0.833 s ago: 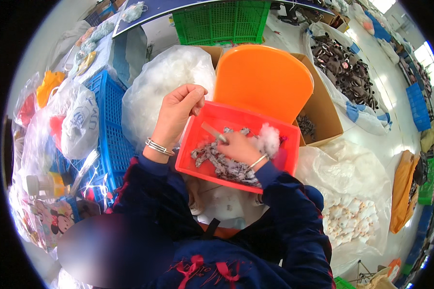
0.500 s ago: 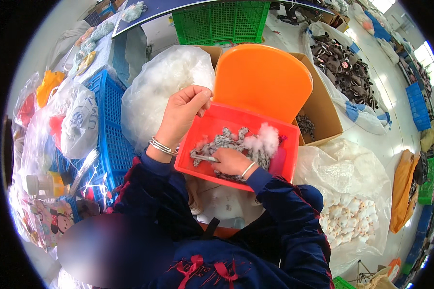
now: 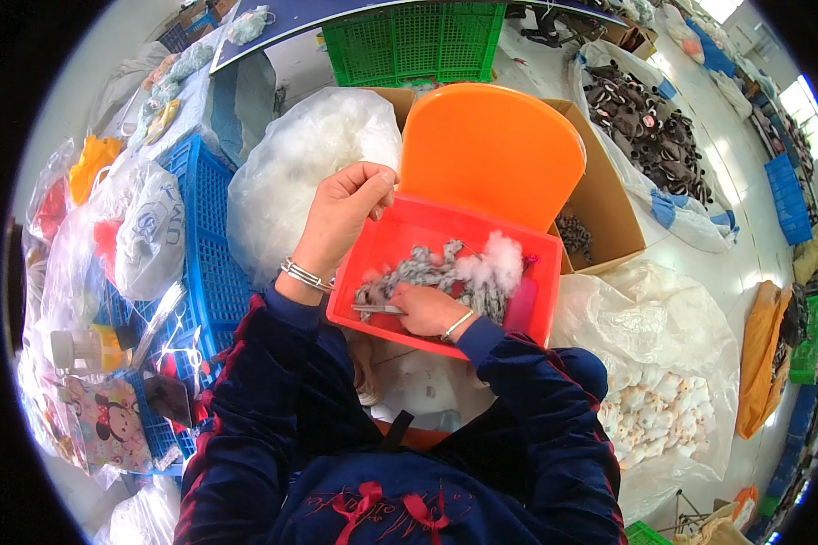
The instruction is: The person repeatedly inserts white stuffing into a small patterned fabric item using a metal tool. They adjust the fabric and push the stuffing deeper, then place the item into a red tray. The process is repeated with additional fabric items.
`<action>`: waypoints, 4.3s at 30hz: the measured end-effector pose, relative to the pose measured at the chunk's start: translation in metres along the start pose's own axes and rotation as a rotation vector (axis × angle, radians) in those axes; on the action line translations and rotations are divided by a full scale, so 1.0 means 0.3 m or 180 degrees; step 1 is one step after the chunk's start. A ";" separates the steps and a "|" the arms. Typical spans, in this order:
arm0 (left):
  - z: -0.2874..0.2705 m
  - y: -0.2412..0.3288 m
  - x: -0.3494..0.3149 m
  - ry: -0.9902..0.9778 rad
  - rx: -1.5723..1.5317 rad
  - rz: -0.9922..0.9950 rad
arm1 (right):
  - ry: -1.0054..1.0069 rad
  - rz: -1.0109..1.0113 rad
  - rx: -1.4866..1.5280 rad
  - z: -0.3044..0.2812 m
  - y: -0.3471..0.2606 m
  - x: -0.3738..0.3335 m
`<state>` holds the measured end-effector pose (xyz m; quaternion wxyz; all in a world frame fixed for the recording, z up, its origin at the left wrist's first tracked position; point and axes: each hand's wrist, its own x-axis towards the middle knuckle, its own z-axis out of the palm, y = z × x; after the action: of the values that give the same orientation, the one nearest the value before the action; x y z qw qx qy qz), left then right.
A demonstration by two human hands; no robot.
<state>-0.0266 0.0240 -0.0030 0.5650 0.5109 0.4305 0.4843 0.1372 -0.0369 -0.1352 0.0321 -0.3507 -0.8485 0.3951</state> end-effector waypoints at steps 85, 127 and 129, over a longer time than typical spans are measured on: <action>0.137 -0.027 -0.087 -0.0356 0.0468 0.0372 | 0.1931 0.0662 0.3498 -0.351 -0.141 -0.195; 0.068 -0.014 -0.041 -0.0308 -0.0472 -0.0758 | 0.2325 0.0188 0.1370 -0.388 -0.110 -0.276; 0.069 -0.009 -0.042 -0.0324 -0.0480 -0.0801 | 0.2317 0.0190 0.1374 -0.391 -0.115 -0.280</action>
<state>-0.0080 0.0084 -0.0036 0.6790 0.4330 0.4243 0.4140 0.2196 -0.0282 -0.0122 0.3909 -0.4770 -0.6690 0.4148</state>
